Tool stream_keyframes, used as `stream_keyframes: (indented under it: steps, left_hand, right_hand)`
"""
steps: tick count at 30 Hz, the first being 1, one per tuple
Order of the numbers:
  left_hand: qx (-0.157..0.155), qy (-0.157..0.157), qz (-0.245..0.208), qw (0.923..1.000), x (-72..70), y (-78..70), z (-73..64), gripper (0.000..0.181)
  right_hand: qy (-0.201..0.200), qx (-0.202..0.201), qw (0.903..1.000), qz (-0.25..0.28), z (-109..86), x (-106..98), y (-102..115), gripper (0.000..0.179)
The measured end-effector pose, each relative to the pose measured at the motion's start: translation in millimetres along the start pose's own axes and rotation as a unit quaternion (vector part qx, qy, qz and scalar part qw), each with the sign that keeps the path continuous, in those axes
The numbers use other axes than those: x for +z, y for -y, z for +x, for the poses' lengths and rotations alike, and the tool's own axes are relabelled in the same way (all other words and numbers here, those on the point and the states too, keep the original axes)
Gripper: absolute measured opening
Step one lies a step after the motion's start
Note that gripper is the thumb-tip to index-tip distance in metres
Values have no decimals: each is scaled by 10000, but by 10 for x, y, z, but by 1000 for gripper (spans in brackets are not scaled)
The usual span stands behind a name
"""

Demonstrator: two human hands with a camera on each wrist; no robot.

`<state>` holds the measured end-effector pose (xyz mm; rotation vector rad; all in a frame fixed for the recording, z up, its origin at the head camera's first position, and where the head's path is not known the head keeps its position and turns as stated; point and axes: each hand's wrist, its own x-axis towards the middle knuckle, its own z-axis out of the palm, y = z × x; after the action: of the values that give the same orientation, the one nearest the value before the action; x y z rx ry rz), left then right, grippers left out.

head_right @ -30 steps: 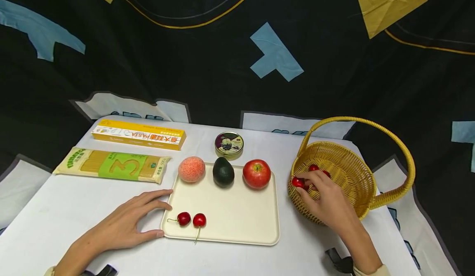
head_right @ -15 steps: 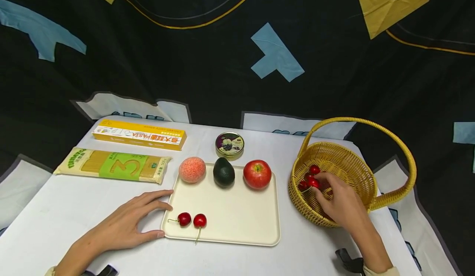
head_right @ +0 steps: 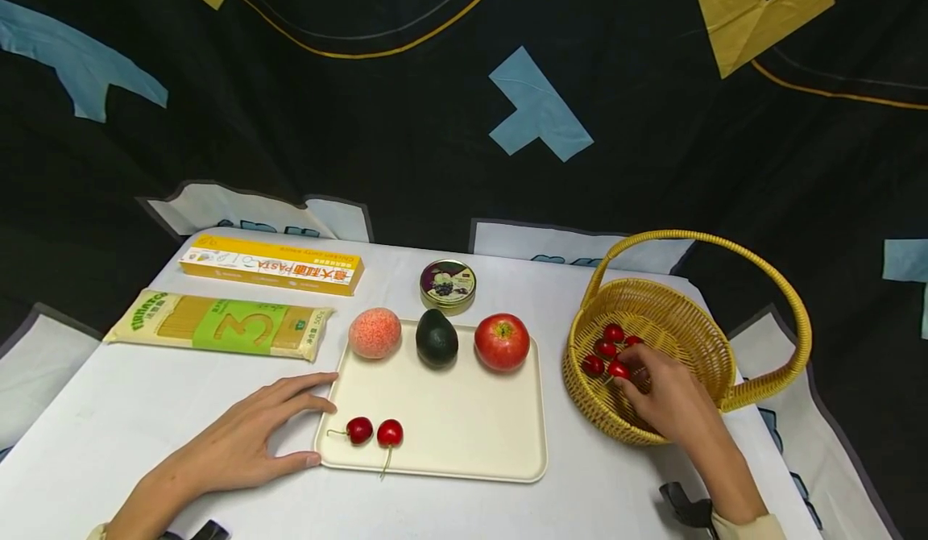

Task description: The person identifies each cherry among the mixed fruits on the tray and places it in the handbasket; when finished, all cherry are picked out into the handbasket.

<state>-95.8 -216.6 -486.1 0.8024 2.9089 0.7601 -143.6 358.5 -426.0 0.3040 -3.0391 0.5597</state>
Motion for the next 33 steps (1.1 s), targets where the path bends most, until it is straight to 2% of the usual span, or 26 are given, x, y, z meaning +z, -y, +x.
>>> stream_keyframes:
  steps: [10,17,26,33]
  left_hand:
    - [-22,18,5,10000,4,3,-2,47]
    - [-3,20,42,10000,7,2,1,46]
    - [-14,3,-7,10000,10,4,2,47]
    - [7,-23,34,10000,6,7,-1,47]
  right_hand:
    - [370,153,9992,-79,63,73,-44,34]
    - [401,236,9988,-170,84,101,-47,36]
    - [410,145,9985,-321,87,94,-50,37]
    - [357,145,9987,-341,79,38,-8,37]
